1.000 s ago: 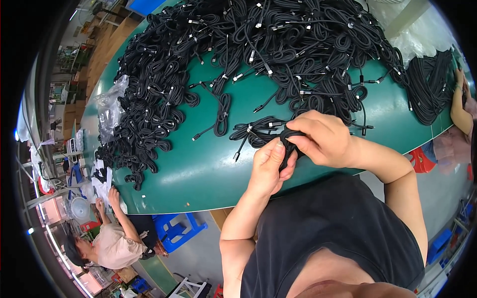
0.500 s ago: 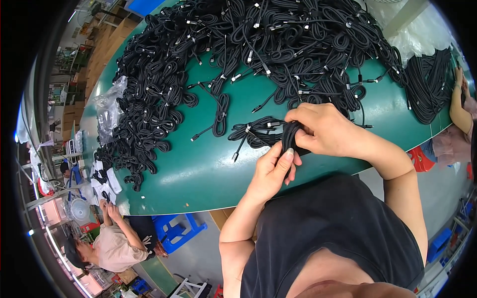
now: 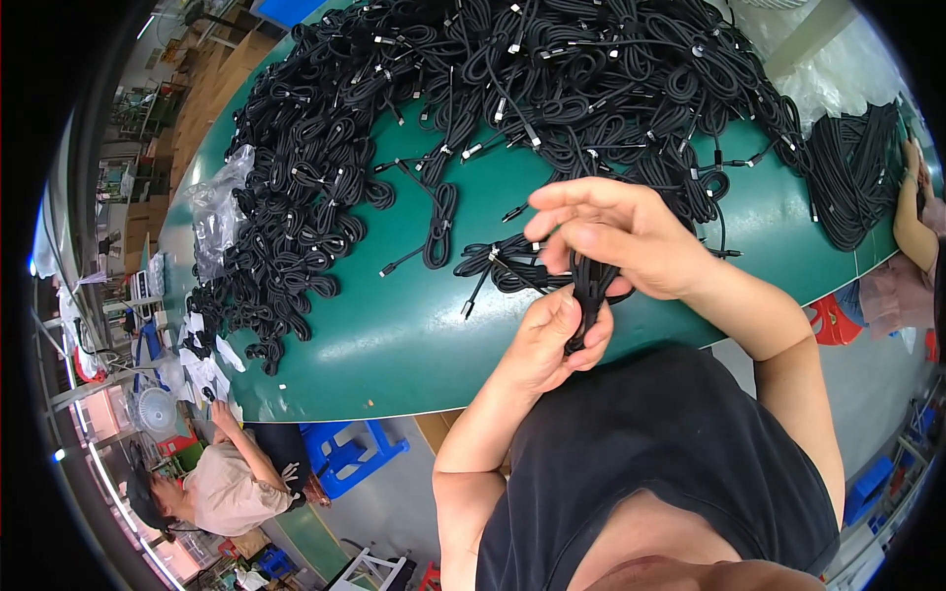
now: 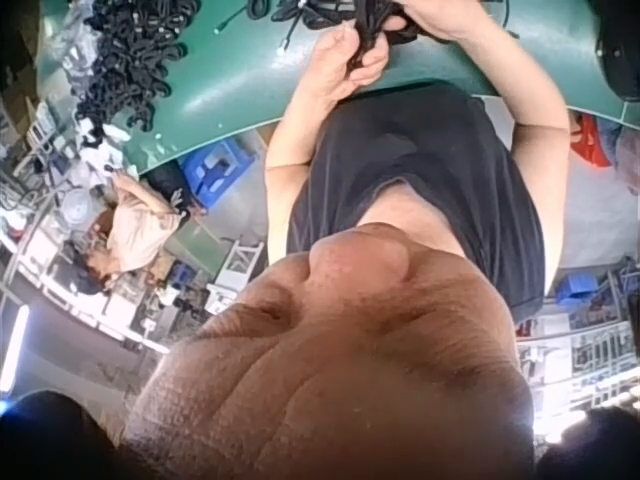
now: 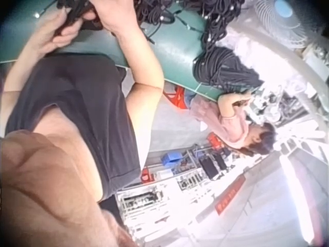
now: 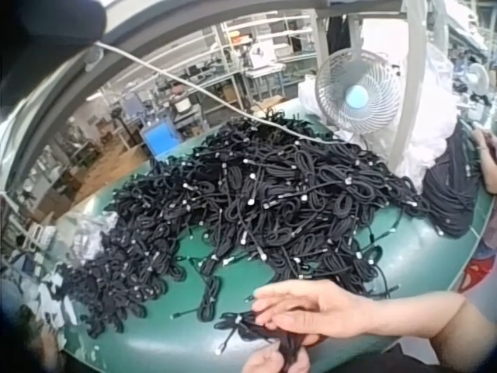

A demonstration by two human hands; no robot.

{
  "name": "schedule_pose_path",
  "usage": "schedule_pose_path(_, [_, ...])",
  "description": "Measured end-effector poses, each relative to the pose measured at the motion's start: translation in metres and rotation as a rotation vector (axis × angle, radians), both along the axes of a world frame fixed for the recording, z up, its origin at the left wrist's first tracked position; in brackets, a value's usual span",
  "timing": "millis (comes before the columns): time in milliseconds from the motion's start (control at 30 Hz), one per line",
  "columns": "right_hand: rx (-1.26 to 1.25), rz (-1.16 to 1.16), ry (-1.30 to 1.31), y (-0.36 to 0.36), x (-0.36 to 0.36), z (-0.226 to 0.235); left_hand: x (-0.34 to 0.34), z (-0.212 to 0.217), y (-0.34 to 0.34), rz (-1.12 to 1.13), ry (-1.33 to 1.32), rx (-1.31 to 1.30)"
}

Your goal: Bundling and organizing black electronic cables at a factory workstation.

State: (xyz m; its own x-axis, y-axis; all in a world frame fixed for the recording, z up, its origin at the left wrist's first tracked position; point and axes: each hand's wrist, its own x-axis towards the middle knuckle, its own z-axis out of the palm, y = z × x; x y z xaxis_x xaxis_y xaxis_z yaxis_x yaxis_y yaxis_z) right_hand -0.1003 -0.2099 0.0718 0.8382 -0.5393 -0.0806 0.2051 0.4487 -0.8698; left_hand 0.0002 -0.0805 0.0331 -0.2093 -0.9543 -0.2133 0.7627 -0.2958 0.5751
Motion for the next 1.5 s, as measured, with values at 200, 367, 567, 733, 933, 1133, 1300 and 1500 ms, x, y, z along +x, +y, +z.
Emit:
schedule_pose_path(200, [0.171,-0.069,0.006,0.007,0.014,0.001,-0.004,-0.004,0.002,-0.049,-0.023,0.027])
schedule_pose_path(367, [0.083,-0.060,0.048,0.003,0.023,0.011,-0.003,-0.008,0.000,-0.014,-0.002,-0.027])
schedule_pose_path(567, [0.084,-0.033,-0.077,-0.012,0.025,0.018,0.000,0.006,-0.005,-0.057,0.122,-0.072])
schedule_pose_path(733, [0.145,0.099,-0.192,-0.015,0.027,0.012,0.000,0.005,-0.007,-0.084,0.141,-0.066])
schedule_pose_path(933, [0.078,-0.024,-0.274,-0.014,0.029,0.011,0.007,0.015,-0.009,-0.024,-0.253,-0.052])
schedule_pose_path(1133, [-0.620,-0.164,-0.083,-0.026,0.021,-0.002,0.013,0.019,-0.008,0.179,-1.324,-0.137])
schedule_pose_path(1300, [-0.908,-0.015,0.182,-0.030,-0.008,0.004,0.023,0.016,-0.012,0.281,-2.014,-0.372])
schedule_pose_path(1500, [-1.116,0.033,0.148,-0.021,-0.020,0.002,0.035,0.017,-0.014,0.319,-2.238,-0.543])
